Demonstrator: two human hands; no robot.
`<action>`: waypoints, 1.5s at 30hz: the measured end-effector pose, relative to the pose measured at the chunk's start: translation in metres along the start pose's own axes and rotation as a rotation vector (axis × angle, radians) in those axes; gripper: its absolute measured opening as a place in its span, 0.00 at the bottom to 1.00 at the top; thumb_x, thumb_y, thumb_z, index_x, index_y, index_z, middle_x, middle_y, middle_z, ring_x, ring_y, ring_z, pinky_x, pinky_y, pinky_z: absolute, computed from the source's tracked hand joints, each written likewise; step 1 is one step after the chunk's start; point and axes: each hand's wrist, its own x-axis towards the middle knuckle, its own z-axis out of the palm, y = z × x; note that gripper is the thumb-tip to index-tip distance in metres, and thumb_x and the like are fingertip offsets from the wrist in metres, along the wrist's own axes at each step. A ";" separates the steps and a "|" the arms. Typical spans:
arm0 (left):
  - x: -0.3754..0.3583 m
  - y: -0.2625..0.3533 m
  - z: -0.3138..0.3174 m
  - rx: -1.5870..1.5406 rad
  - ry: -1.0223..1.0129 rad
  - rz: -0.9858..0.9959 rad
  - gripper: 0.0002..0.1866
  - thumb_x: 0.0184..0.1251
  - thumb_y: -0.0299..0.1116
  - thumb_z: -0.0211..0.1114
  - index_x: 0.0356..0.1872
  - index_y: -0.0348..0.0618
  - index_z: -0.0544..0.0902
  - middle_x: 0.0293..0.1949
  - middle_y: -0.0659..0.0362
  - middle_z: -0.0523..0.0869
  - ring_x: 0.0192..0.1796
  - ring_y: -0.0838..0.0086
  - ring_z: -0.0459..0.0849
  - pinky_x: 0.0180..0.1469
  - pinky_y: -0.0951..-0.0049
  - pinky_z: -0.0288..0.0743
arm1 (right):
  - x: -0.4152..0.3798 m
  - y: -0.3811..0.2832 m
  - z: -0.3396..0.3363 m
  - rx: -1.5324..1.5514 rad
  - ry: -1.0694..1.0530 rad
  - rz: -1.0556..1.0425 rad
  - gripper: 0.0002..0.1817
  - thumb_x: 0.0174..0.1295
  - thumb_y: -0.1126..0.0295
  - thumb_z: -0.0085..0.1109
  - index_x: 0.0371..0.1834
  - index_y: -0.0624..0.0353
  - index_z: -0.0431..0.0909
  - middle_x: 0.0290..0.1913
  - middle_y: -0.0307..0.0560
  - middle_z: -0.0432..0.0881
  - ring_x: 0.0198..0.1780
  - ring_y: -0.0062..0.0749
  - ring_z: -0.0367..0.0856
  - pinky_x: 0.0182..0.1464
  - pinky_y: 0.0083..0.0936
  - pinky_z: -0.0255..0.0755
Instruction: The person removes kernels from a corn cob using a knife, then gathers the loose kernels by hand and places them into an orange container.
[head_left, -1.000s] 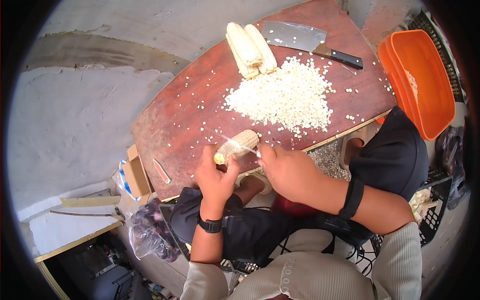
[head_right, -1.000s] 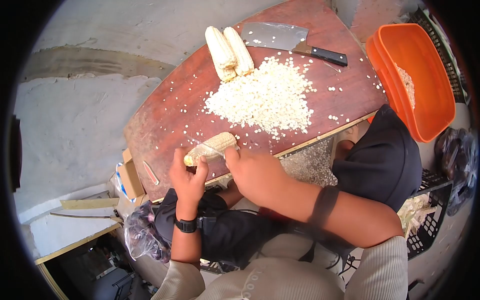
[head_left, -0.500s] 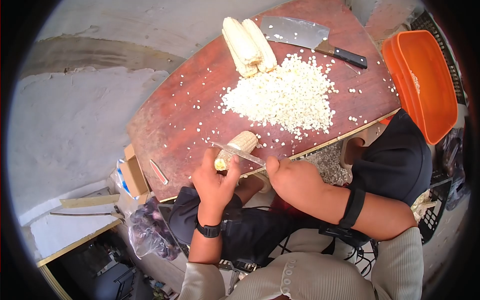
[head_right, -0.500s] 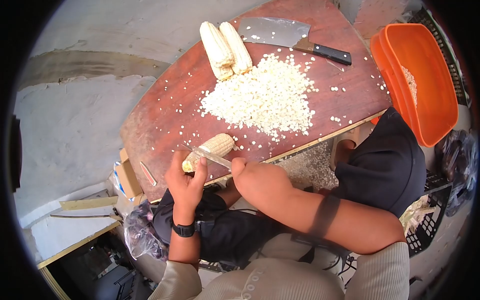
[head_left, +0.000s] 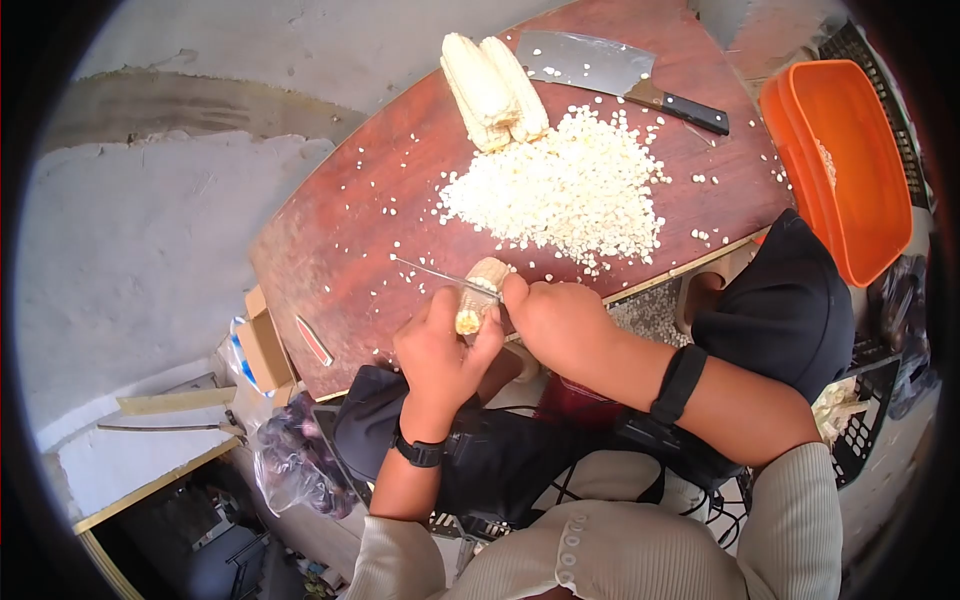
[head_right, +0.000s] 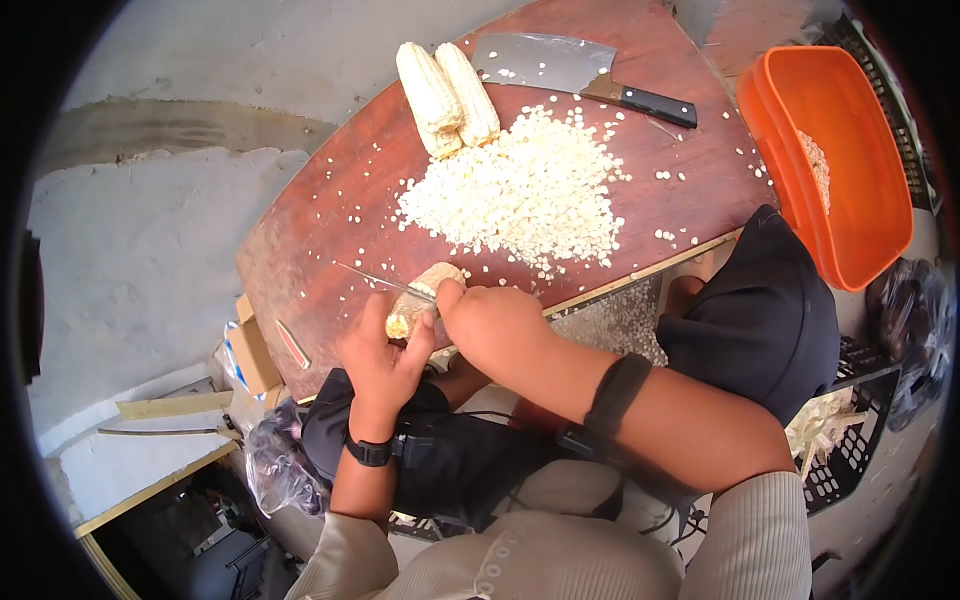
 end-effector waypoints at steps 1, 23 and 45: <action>-0.001 -0.001 0.001 -0.006 0.022 0.002 0.15 0.52 0.40 0.71 0.29 0.40 0.76 0.20 0.50 0.77 0.20 0.54 0.78 0.23 0.63 0.71 | 0.001 0.002 -0.001 0.033 -0.028 0.011 0.10 0.61 0.68 0.53 0.36 0.65 0.69 0.24 0.55 0.80 0.26 0.51 0.82 0.28 0.41 0.76; -0.015 -0.029 -0.001 -0.297 0.037 -0.387 0.14 0.60 0.38 0.70 0.36 0.37 0.78 0.23 0.54 0.83 0.23 0.76 0.80 0.27 0.73 0.73 | -0.040 -0.003 -0.016 -0.070 -0.074 -0.033 0.09 0.54 0.73 0.57 0.34 0.64 0.69 0.22 0.49 0.81 0.25 0.44 0.84 0.26 0.36 0.77; -0.007 0.000 0.011 0.035 0.019 0.007 0.17 0.53 0.42 0.71 0.25 0.41 0.73 0.18 0.51 0.77 0.19 0.54 0.77 0.22 0.61 0.70 | 0.013 0.006 -0.010 0.077 -0.111 0.058 0.10 0.59 0.68 0.55 0.37 0.65 0.73 0.25 0.54 0.82 0.31 0.51 0.85 0.32 0.40 0.78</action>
